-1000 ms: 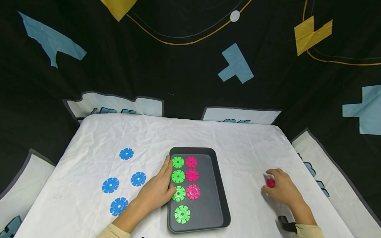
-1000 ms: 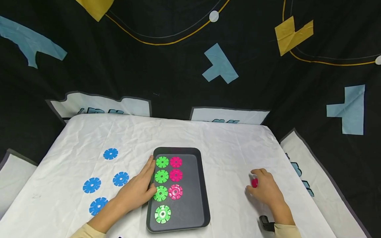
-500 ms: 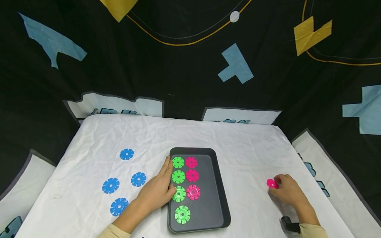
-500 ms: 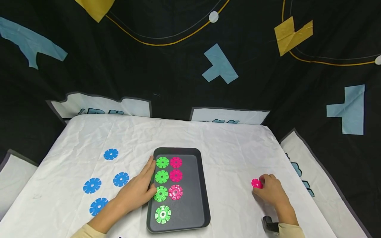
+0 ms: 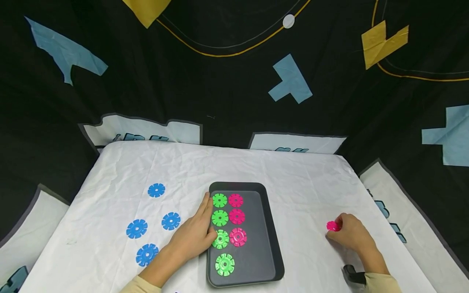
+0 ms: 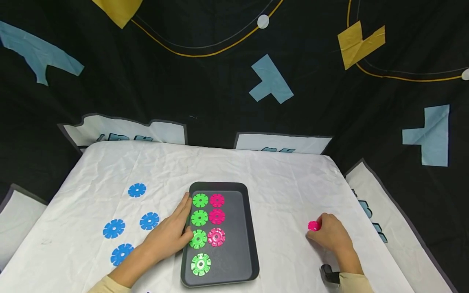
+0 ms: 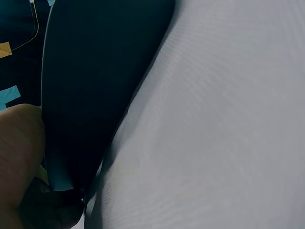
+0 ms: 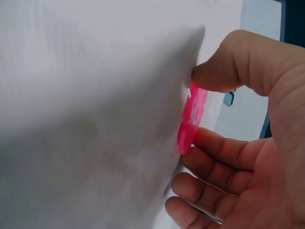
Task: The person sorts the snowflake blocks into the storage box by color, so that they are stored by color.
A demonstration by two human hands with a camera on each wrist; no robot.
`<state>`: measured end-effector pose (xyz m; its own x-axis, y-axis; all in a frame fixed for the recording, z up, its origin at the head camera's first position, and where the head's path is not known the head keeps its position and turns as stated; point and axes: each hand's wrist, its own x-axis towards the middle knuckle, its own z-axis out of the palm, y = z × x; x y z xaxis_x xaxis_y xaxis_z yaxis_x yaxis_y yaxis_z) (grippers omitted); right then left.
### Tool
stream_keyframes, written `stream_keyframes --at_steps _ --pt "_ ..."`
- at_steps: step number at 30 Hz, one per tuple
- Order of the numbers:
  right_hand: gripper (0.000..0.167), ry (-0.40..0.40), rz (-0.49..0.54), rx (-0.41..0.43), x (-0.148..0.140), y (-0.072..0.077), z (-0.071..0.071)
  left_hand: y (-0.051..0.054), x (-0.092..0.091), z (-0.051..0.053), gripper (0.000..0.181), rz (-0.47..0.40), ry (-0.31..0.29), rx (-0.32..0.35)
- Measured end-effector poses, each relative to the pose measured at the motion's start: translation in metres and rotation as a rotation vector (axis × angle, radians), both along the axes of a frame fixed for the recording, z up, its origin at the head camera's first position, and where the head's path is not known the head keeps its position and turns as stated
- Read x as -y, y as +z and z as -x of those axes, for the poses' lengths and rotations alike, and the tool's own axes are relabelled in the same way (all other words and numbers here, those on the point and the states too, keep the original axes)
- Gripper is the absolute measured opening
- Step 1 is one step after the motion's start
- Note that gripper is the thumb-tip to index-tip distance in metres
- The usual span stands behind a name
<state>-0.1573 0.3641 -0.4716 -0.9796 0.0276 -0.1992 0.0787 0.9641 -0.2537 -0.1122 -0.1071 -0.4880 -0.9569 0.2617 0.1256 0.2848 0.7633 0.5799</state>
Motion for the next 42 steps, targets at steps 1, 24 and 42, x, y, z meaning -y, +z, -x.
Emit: stream_keyframes --at_steps 1,24,42 --pt "0.048 0.010 -0.002 -0.008 0.001 0.000 0.000 0.000 0.000 0.000 0.081 0.000 0.001 0.000" --pt "0.040 0.384 -0.059 -0.380 0.096 0.042 -0.006 -0.001 0.001 0.000 0.082 0.009 -0.005 -0.001" --pt "0.037 0.829 -0.184 -0.366 0.194 0.062 -0.025 0.002 0.000 0.000 0.081 0.018 -0.011 -0.010"
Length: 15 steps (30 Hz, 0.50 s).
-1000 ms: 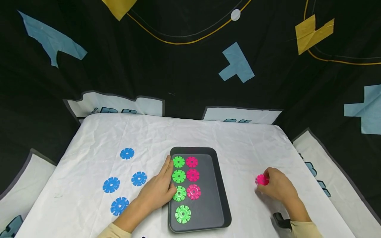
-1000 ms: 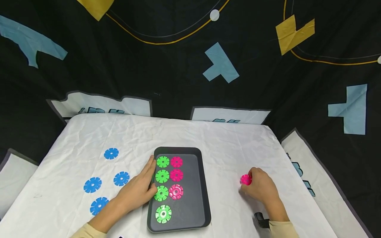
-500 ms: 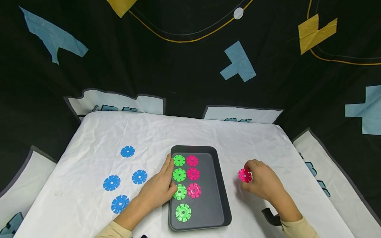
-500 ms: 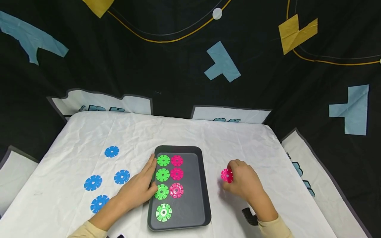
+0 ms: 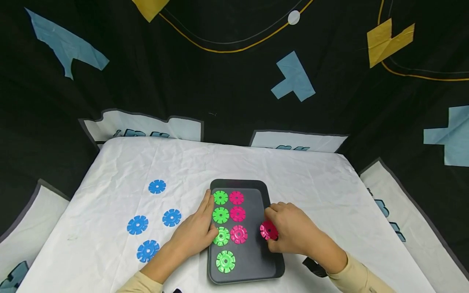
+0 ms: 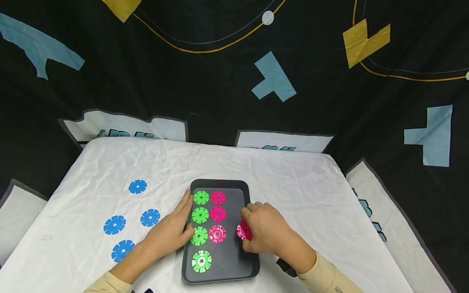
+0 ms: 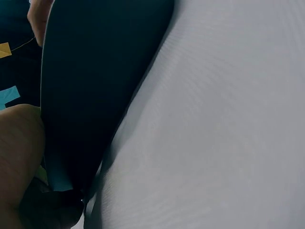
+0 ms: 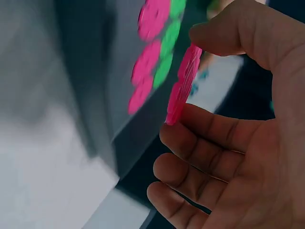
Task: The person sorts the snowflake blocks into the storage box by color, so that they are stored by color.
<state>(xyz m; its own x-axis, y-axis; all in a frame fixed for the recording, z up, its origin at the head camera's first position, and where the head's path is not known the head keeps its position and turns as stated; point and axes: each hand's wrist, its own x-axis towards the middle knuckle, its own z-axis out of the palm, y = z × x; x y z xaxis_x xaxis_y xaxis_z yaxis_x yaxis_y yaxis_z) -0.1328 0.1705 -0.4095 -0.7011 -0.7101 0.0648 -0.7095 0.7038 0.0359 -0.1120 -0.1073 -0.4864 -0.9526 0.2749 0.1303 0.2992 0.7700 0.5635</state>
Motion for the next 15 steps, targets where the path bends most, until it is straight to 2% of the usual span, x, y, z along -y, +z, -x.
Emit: stream_keyframes --at_steps 6,10,15 --pt "0.040 0.146 -0.171 0.074 0.034 -0.001 -0.008 -0.001 0.001 -0.001 0.080 -0.007 0.003 -0.002" --pt "0.046 0.232 -0.284 0.075 0.051 -0.009 -0.014 -0.001 0.001 -0.001 0.078 -0.006 0.004 -0.006" --pt "0.053 0.303 -0.420 0.059 0.066 -0.020 -0.021 -0.001 0.001 -0.001 0.078 -0.007 0.003 -0.016"
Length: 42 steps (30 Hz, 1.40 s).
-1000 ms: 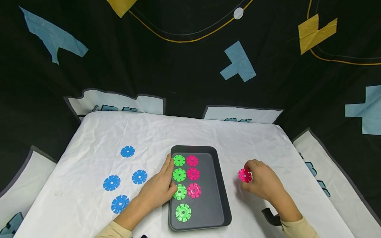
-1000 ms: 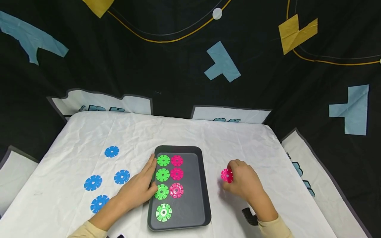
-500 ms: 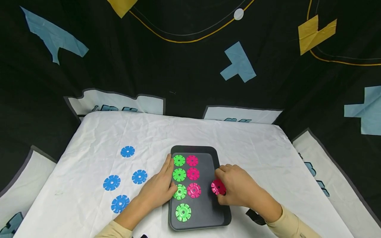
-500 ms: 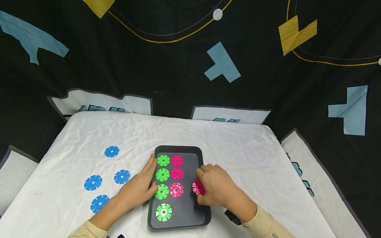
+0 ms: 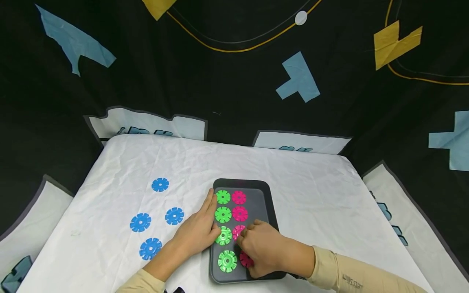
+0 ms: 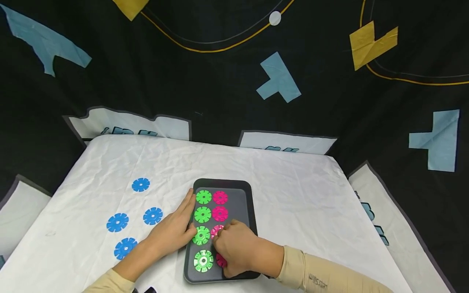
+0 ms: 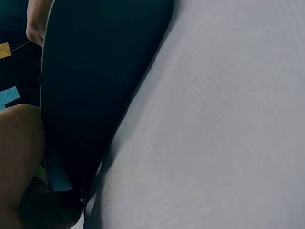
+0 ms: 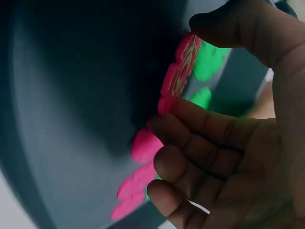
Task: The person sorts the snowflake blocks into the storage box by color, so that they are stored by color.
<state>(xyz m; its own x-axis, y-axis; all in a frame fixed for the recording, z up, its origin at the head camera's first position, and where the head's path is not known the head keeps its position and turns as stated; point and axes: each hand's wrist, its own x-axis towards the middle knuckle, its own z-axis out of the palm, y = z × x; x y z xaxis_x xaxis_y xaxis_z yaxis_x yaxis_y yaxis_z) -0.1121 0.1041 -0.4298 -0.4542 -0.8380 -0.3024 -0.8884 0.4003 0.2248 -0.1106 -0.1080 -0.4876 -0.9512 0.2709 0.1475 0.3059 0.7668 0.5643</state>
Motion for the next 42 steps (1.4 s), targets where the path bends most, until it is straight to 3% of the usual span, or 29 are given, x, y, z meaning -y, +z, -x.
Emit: stream_keyframes --at_steps 8,18,21,24,28,36,42 --pt "0.062 0.034 -0.028 -0.023 0.010 -0.006 -0.002 0.002 -0.004 0.003 0.079 0.006 -0.014 -0.016" --pt "0.059 -0.014 -0.004 -0.026 0.002 -0.002 -0.003 0.002 -0.006 0.006 0.078 0.025 -0.020 -0.032" --pt "0.054 -0.046 0.071 -0.017 -0.005 0.006 -0.001 0.002 -0.006 0.006 0.077 0.023 -0.015 -0.027" --pt "0.037 -0.087 0.180 0.006 -0.016 0.013 0.005 0.002 -0.005 0.006 0.077 0.022 -0.012 -0.025" --pt "0.028 -0.165 0.314 0.052 -0.035 0.015 0.014 0.001 -0.004 0.006 0.077 0.021 -0.011 -0.020" --pt "0.039 -0.429 0.614 0.040 -0.067 -0.012 0.039 0.001 -0.001 0.003 0.081 0.008 0.007 0.023" --pt "0.038 -0.578 0.786 0.144 -0.078 -0.031 0.045 0.001 -0.001 0.001 0.082 -0.006 0.007 0.058"
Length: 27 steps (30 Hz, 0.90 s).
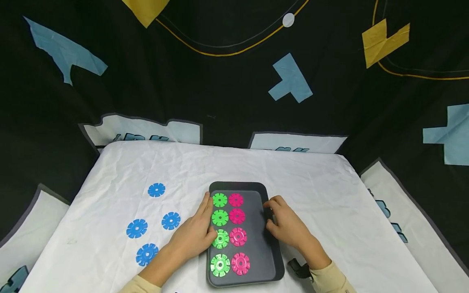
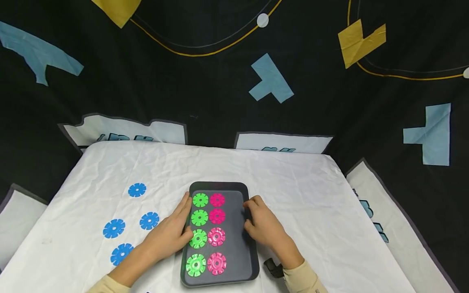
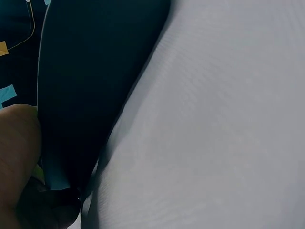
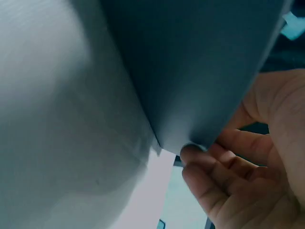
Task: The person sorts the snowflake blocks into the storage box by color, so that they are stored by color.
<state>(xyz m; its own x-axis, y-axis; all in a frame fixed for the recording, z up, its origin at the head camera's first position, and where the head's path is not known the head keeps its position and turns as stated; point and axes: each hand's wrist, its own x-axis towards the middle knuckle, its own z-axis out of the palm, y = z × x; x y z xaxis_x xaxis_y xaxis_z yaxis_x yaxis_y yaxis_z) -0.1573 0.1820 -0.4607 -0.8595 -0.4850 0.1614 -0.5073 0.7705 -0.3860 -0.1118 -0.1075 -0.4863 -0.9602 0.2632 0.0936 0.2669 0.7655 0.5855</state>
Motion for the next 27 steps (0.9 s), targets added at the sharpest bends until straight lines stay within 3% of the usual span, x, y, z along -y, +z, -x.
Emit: stream_keyframes --at_steps 6,10,20,27 --pt "0.037 -0.044 0.147 -0.003 -0.006 -0.008 0.002 0.000 -0.001 0.001 0.082 0.005 -0.009 -0.014" --pt "0.037 -0.020 0.207 -0.031 -0.011 -0.012 0.005 0.002 -0.001 0.003 0.082 0.006 -0.015 -0.025" --pt "0.034 0.035 0.289 -0.029 -0.018 -0.021 0.007 0.003 0.000 0.001 0.082 0.017 -0.003 -0.039" --pt "0.032 0.044 0.319 -0.014 -0.019 -0.026 0.005 0.005 0.010 0.001 0.071 0.007 -0.001 -0.051"
